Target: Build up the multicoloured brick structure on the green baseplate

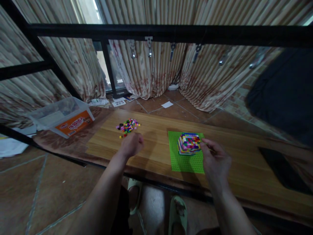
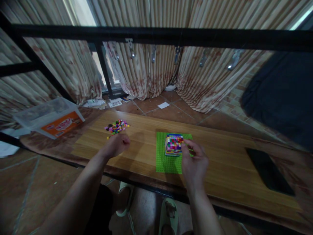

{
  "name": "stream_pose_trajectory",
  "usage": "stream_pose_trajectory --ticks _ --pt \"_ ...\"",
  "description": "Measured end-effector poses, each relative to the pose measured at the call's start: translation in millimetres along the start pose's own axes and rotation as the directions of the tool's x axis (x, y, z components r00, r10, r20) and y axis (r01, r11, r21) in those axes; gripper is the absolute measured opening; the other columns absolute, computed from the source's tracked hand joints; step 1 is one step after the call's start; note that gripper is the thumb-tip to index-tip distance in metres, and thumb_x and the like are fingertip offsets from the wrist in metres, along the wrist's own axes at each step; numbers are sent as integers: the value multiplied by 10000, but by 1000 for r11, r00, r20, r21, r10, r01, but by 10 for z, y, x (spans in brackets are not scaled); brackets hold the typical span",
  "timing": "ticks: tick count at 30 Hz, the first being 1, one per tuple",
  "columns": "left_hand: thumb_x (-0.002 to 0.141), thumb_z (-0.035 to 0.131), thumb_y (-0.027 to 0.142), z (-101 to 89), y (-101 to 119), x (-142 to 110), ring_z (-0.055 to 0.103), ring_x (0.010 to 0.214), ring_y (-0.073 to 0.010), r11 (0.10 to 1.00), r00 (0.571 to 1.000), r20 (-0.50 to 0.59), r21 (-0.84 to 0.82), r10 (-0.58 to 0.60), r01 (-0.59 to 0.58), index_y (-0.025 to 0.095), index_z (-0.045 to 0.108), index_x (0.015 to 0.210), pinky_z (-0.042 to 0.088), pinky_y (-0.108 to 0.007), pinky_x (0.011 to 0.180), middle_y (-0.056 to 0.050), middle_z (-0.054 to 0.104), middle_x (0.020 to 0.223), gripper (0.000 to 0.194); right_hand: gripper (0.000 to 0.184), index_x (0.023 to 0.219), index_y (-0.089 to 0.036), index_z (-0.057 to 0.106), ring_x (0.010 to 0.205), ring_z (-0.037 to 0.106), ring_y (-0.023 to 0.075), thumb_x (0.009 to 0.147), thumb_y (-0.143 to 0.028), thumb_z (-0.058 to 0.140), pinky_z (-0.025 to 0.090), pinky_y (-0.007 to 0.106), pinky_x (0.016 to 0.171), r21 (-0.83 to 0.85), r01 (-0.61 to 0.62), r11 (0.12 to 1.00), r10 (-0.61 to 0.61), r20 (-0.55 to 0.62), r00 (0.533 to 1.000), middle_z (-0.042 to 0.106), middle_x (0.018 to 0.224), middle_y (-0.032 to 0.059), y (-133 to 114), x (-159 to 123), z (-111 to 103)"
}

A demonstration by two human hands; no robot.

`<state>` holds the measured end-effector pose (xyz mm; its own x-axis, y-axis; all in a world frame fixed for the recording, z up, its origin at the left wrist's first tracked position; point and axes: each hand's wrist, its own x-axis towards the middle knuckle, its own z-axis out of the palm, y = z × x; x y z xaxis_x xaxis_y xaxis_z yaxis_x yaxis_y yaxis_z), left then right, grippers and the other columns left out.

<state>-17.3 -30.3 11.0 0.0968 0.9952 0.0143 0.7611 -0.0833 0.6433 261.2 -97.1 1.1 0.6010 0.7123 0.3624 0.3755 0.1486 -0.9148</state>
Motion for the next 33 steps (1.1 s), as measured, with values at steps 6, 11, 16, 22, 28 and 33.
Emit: stream_pose_trajectory --ticks 6,11,16,22,28,33 --pt "592 634 109 17 -38 -78 614 746 -228 988 999 26 153 -43 38 203 628 599 428 -307 749 -44 653 657 95 234 863 -165 736 827 637 211 753 -358 659 487 366 746 13 9 1000 -9 -23 1000 681 920 84 -12 11 35" --pt "668 571 111 0 -15 -72 633 783 -245 974 997 75 226 -21 3 177 634 639 439 -325 766 -66 667 693 96 231 824 -165 734 813 635 207 727 -367 674 492 365 749 56 10 998 -6 -68 998 680 888 75 18 47 40" --pt "785 525 194 90 194 -102 640 763 -192 989 993 71 113 90 -98 188 643 768 456 -274 715 -55 700 797 119 275 872 -155 729 795 637 202 741 -386 658 496 354 736 70 -14 997 20 -86 996 701 886 88 37 67 16" --pt "811 527 198 481 644 -216 619 688 -134 883 948 39 -380 315 -277 188 608 811 460 -227 648 -3 663 741 82 292 868 -152 733 767 636 192 732 -402 663 489 347 741 88 -39 995 48 -99 994 712 867 82 112 86 33" --pt "837 552 199 691 879 -254 603 662 -117 827 932 -20 -454 363 -332 189 655 828 455 -214 628 6 656 734 104 232 809 -154 732 729 629 179 704 -357 696 483 347 751 150 -93 984 103 -56 993 702 822 65 133 97 40" --pt "862 556 180 722 996 -276 643 783 -140 829 895 -75 -348 439 -437 196 705 906 483 -241 717 -27 699 856 156 200 790 -161 730 737 637 187 695 -333 700 485 340 737 156 -122 980 128 -28 991 708 817 62 90 94 21"
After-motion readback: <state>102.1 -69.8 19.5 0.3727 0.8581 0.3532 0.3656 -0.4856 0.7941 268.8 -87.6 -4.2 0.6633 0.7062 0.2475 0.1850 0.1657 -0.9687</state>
